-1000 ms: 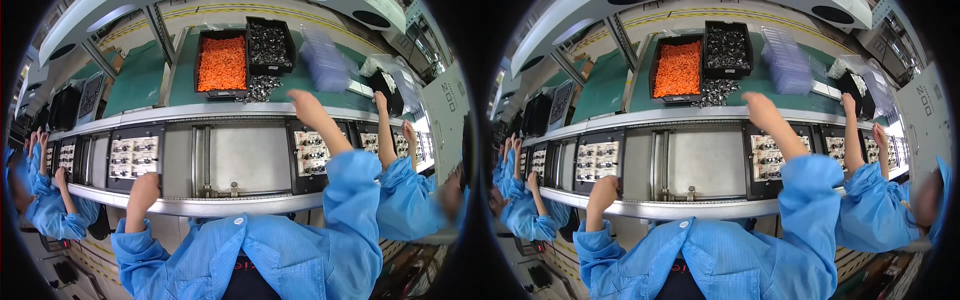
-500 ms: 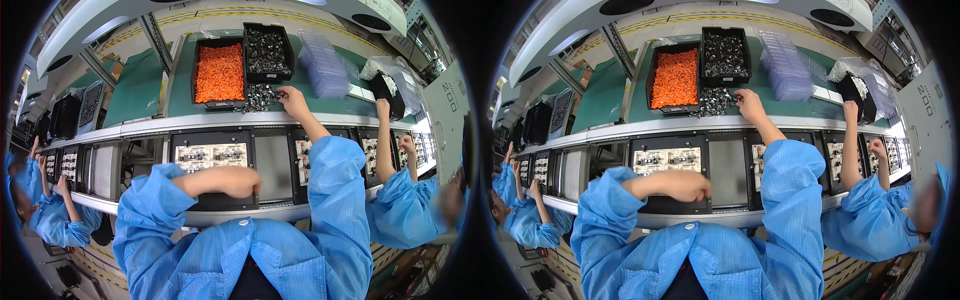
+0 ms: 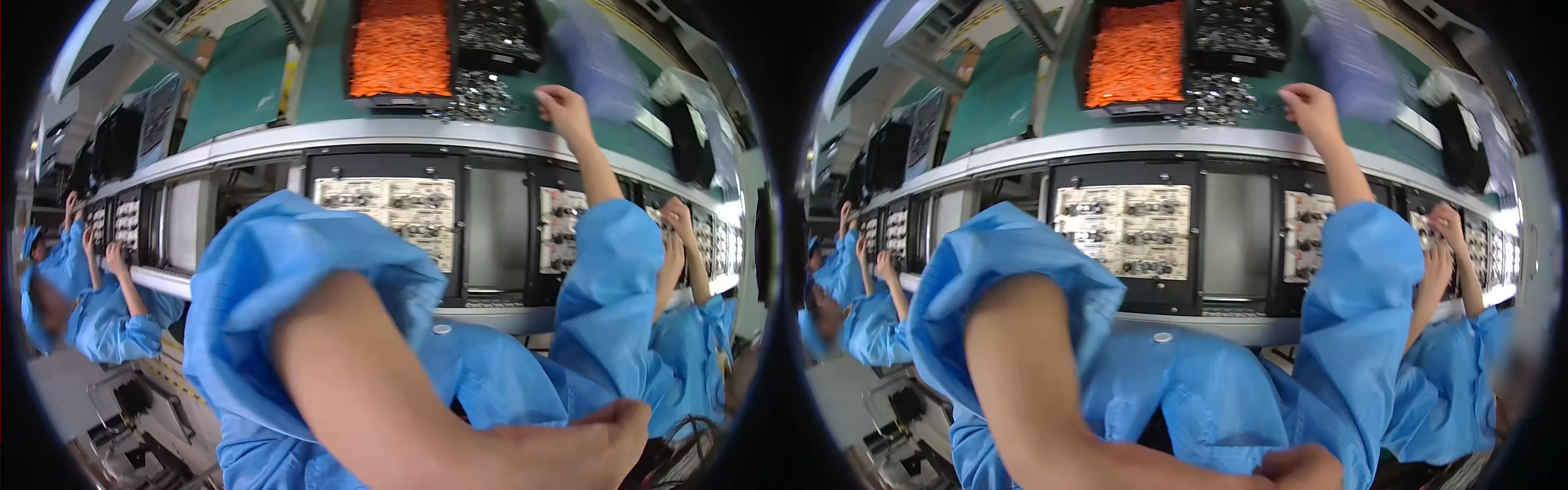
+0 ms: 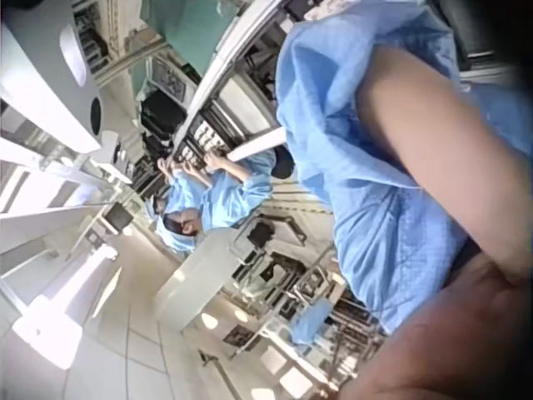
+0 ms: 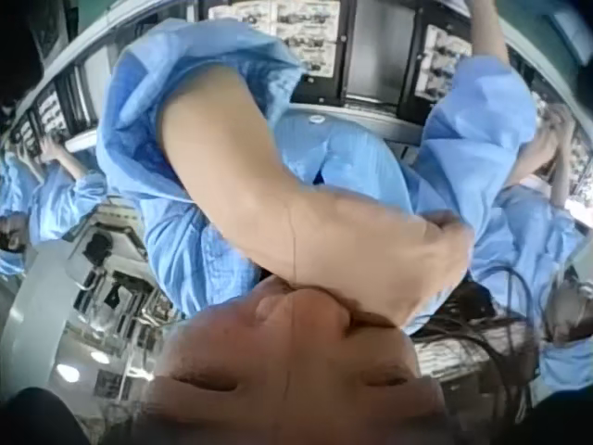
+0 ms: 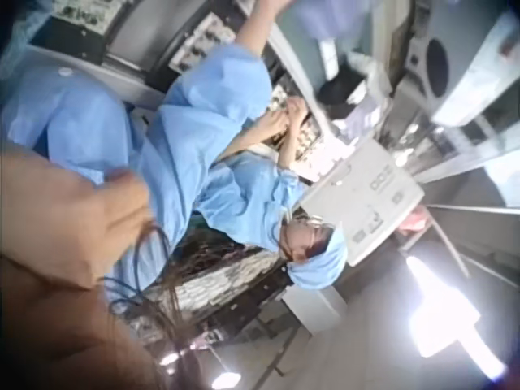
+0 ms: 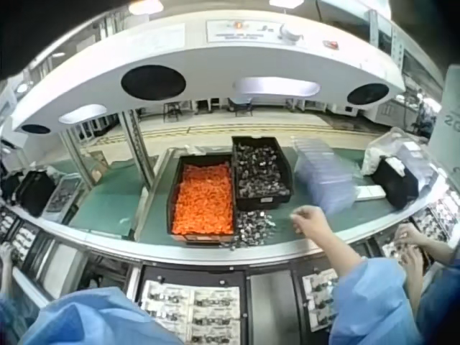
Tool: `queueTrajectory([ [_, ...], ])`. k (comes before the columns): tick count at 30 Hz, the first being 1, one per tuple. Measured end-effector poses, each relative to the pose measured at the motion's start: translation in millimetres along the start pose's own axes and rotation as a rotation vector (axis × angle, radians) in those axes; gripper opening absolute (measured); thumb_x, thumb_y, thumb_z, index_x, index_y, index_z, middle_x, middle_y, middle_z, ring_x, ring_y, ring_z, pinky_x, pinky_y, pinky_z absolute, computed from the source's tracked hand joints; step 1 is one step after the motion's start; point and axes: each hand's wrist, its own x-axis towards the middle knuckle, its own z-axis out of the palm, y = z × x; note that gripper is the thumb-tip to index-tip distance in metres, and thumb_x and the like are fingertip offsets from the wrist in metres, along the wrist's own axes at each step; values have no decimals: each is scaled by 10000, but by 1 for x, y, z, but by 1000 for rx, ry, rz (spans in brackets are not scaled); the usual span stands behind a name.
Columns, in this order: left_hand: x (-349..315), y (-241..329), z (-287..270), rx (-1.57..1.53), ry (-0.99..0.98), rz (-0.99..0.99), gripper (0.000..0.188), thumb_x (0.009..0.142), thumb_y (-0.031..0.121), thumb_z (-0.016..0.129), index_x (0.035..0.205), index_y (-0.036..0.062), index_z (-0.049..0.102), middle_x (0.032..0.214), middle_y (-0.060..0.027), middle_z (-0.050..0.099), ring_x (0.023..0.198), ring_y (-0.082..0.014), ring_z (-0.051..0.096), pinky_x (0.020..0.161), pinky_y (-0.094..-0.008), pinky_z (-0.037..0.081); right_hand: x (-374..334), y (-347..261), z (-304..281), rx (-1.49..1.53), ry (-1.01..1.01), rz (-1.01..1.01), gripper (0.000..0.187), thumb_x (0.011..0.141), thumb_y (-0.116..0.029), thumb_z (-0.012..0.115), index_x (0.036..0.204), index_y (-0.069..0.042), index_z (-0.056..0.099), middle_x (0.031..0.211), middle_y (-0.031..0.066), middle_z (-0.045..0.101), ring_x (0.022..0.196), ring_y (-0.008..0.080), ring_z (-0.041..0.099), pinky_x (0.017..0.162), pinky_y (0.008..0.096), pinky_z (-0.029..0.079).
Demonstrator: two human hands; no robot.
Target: Manual assembly of small electronic components onto printed circuit boards on a production line.
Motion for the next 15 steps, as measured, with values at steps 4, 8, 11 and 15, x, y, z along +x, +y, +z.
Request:
queueTrajectory([
  [4,-34,-22,-10,127,-130,-282,108,669,164,614,639,76,559,734,-73,565,745,-265,537,690,-352,422,-31,-30,-17,21,-49,-39,240,938,-243,648,998,-20,713,696,0,605,589,70,540,552,223,467],
  [8,-33,-57,3,244,-198,-491,61,722,106,617,737,48,608,805,-109,630,775,-312,600,715,-380,491,-110,-78,-3,116,-264,75,239,964,-216,606,971,5,699,720,14,615,587,84,562,579,218,466],
  [11,-2,-129,16,257,-233,-593,66,762,63,619,810,27,645,858,-136,679,797,-348,647,734,-401,542,-155,-71,-11,254,-345,183,189,931,-152,638,1000,13,698,738,40,637,641,112,612,619,232,508],
  [15,-70,-284,40,1242,18,-540,95,751,64,692,750,-30,682,773,-220,678,754,-282,687,688,-367,541,-185,-66,16,388,-427,202,138,872,-6,656,989,50,701,848,74,659,737,154,648,679,275,544],
])
